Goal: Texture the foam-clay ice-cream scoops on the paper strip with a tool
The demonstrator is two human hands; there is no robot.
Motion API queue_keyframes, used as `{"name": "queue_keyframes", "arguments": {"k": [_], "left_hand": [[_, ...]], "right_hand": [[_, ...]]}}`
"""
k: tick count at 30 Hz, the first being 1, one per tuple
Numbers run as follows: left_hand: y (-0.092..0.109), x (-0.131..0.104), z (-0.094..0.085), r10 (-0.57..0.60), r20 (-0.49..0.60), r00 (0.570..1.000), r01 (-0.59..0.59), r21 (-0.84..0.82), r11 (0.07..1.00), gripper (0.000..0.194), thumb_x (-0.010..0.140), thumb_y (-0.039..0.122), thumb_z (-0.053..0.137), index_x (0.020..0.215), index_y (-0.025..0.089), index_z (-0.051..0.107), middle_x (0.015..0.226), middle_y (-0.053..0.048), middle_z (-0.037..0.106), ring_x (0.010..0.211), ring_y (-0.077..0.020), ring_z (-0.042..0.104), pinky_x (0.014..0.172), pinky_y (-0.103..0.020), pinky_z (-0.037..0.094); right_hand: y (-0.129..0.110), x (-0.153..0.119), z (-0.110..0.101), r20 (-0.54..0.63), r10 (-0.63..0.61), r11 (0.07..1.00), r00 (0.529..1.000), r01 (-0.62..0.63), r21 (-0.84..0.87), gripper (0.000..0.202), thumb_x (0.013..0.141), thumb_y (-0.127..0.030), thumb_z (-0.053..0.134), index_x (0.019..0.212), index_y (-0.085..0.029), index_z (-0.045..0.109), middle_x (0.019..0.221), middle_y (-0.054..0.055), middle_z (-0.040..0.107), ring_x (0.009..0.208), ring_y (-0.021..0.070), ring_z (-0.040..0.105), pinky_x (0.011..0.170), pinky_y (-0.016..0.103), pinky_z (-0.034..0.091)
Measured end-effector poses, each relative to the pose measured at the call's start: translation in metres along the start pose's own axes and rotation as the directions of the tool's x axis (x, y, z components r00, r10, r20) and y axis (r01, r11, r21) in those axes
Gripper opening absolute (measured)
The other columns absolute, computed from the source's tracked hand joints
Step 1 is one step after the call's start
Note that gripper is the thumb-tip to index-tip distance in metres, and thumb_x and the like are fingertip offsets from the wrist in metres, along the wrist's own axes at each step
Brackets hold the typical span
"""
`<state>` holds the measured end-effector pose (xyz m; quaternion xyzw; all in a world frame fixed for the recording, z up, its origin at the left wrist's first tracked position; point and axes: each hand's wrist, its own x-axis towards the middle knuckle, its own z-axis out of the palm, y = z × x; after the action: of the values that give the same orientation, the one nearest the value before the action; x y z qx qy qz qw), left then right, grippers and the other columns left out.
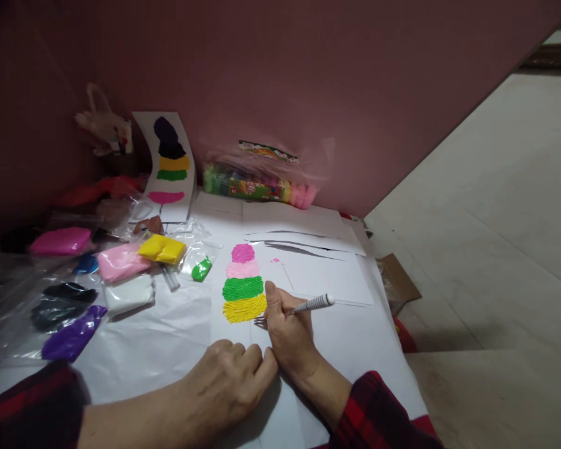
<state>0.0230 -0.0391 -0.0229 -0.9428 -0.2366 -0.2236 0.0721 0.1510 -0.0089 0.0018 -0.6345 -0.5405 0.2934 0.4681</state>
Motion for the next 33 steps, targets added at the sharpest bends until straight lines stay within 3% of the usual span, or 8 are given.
{"name": "queue_keyframes", "arguments": {"k": [7,12,22,28,33], "left_hand": [[-0.0006,-0.0002,-0.001,0.022,0.048,0.999,-0.022,0.001,1.0,0.019,0.08,0.011,0.048,0.098,0.008,0.051,0.061,-0.002,0.056,0.044,-0.018,0.052,0.036,-0.028,0.035],[-0.0017,0.0002,-0.0008,0.012,0.011,1.0,-0.011,-0.021,1.0,0.015,0.077,0.01,0.049,0.092,0.011,0.05,0.059,0.0,0.055,0.041,-0.0176,0.051,0.034,-0.028,0.034],[-0.0006,0.0011,-0.0004,-0.011,-0.001,1.0,0.011,-0.01,1.0,0.014,0.072,0.011,0.051,0.083,0.017,0.043,0.059,0.001,0.054,0.042,-0.0148,0.049,0.036,-0.025,0.032],[-0.0014,0.0021,-0.0014,-0.022,-0.053,0.998,0.02,-0.031,0.999,0.015,0.07,0.011,0.051,0.078,0.02,0.042,0.056,0.003,0.052,0.039,-0.0163,0.048,0.033,-0.028,0.031],[-0.0012,0.002,-0.0004,-0.022,-0.076,0.997,0.021,-0.016,1.0,0.013,0.07,0.01,0.051,0.079,0.018,0.045,0.055,0.002,0.052,0.039,-0.016,0.048,0.032,-0.028,0.031]], "right_hand": [[0.0044,-0.0003,-0.001,-0.064,0.082,0.99,0.995,-0.074,0.118,0.06,0.087,-0.064,0.052,0.046,-0.02,0.044,0.043,-0.003,0.041,0.038,0.0098,0.043,0.036,0.021,0.039],[0.004,-0.0007,-0.0046,0.027,0.013,0.991,1.0,-0.017,0.13,0.059,0.089,-0.06,0.052,0.047,-0.018,0.049,0.041,-0.002,0.045,0.036,0.008,0.039,0.036,0.02,0.037],[0.0094,0.001,-0.0015,0.098,0.051,0.979,0.994,-0.069,0.19,0.054,0.087,-0.059,0.057,0.052,-0.018,0.049,0.048,-0.003,0.047,0.041,0.0084,0.046,0.038,0.018,0.042],[0.0055,0.0006,-0.002,0.076,-0.036,0.998,0.996,0.032,0.053,0.055,0.091,-0.056,0.052,0.051,-0.019,0.047,0.047,-0.003,0.046,0.044,0.009,0.046,0.042,0.019,0.041],[0.0057,0.0005,0.0,0.018,-0.026,0.999,0.999,0.026,0.039,0.056,0.091,-0.057,0.051,0.05,-0.019,0.047,0.045,-0.003,0.045,0.042,0.009,0.045,0.04,0.019,0.039]]}}
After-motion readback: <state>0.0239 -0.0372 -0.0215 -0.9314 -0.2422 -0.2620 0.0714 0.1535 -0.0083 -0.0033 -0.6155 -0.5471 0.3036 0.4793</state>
